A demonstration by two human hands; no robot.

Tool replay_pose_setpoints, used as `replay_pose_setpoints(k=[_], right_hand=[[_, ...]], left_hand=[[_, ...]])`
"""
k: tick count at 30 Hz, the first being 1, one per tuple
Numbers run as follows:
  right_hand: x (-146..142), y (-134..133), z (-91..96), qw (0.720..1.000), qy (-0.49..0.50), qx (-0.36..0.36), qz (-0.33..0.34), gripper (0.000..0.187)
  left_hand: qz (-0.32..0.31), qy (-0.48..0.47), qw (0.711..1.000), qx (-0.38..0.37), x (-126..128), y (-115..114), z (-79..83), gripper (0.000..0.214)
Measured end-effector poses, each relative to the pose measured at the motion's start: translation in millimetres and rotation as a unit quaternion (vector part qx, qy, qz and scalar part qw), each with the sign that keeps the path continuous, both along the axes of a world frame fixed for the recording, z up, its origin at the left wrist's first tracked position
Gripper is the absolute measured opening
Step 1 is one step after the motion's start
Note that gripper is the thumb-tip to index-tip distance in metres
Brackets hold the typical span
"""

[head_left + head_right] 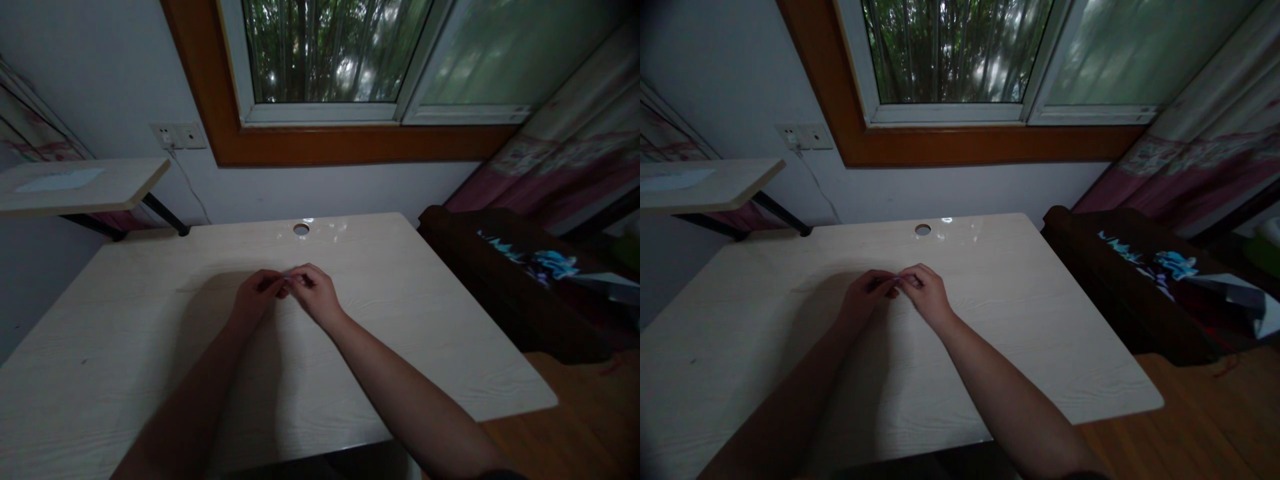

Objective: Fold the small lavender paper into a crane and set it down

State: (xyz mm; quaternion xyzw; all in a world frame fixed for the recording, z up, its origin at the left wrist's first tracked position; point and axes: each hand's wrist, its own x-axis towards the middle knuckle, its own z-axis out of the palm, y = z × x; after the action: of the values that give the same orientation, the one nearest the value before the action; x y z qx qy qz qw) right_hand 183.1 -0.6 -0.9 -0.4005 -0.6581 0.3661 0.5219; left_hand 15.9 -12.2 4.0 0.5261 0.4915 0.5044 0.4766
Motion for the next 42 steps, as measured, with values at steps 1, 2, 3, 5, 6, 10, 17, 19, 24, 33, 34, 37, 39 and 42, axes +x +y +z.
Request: replay_pose_setpoints(k=[1, 2, 3, 5, 6, 10, 17, 19, 24, 33, 34, 37, 39, 42], right_hand=[[0.6, -0.4, 1.3, 1.0, -0.006, 0.002, 0.002, 0.01], [1.1, -0.7, 2.3, 1.0, -0.013, 0.006, 0.002, 0.009], [1.5, -1.0, 3.2, 1.0, -0.021, 0.013, 0.0, 0.008], [2.1, -1.4, 3.9, 0.999, -0.034, 0.03, -0.006, 0.008], [2.3, -1.4, 3.9, 0.998, -0.039, 0.04, -0.009, 0.008], [2.8, -1.1, 2.4, 0.996, -0.049, 0.068, -0.009, 0.013], [3.4, -2.6, 2.4, 0.991, -0.083, 0.102, -0.013, 0.015], [3.5, -3.2, 2.2, 0.989, -0.098, 0.107, -0.009, 0.016], [4.2, -3.9, 0.4, 0.986, -0.113, 0.118, -0.011, 0.019], [4.4, -3.2, -0.9, 0.987, -0.104, 0.125, 0.01, 0.017], [4.1, -3.2, -0.5, 0.987, -0.102, 0.126, 0.01, 0.016], [3.5, -3.5, 1.6, 0.988, -0.09, 0.125, 0.017, 0.015], [3.3, -4.0, 3.6, 0.99, -0.08, 0.115, 0.021, 0.016], [3.6, -4.8, 6.6, 0.993, -0.063, 0.098, 0.027, 0.015]], left_hand=[[-0.003, 0.001, 1.0, 0.005, 0.0, -0.4, 0.6, 0.026], [-0.006, -0.001, 1.0, 0.012, 0.0, -0.8, 1.2, 0.026], [-0.011, -0.005, 1.0, 0.017, -0.1, -1.1, 1.6, 0.025], [-0.017, -0.014, 0.999, 0.028, -0.6, -1.3, 1.8, 0.024], [-0.019, -0.017, 0.999, 0.032, -0.9, -1.2, 1.5, 0.024], [-0.028, -0.022, 0.998, 0.042, -2.3, -0.1, -0.6, 0.024], [-0.038, 0.005, 0.996, 0.084, -5.4, 0.0, -2.7, 0.023], [-0.037, 0.014, 0.995, 0.092, -6.2, -0.1, -2.6, 0.022], [-0.058, 0.011, 0.994, 0.092, -5.8, -2.1, -1.2, 0.02], [-0.059, -0.021, 0.996, 0.069, -4.5, -4.9, 2.6, 0.02], [-0.054, -0.021, 0.996, 0.068, -4.8, -4.5, 2.3, 0.02], [-0.041, -0.02, 0.997, 0.065, -5.4, -3.4, 1.3, 0.02], [-0.031, -0.018, 0.997, 0.068, -5.3, -2.9, 0.9, 0.02], [-0.022, -0.025, 0.997, 0.07, -4.7, -2.4, 0.6, 0.02]])
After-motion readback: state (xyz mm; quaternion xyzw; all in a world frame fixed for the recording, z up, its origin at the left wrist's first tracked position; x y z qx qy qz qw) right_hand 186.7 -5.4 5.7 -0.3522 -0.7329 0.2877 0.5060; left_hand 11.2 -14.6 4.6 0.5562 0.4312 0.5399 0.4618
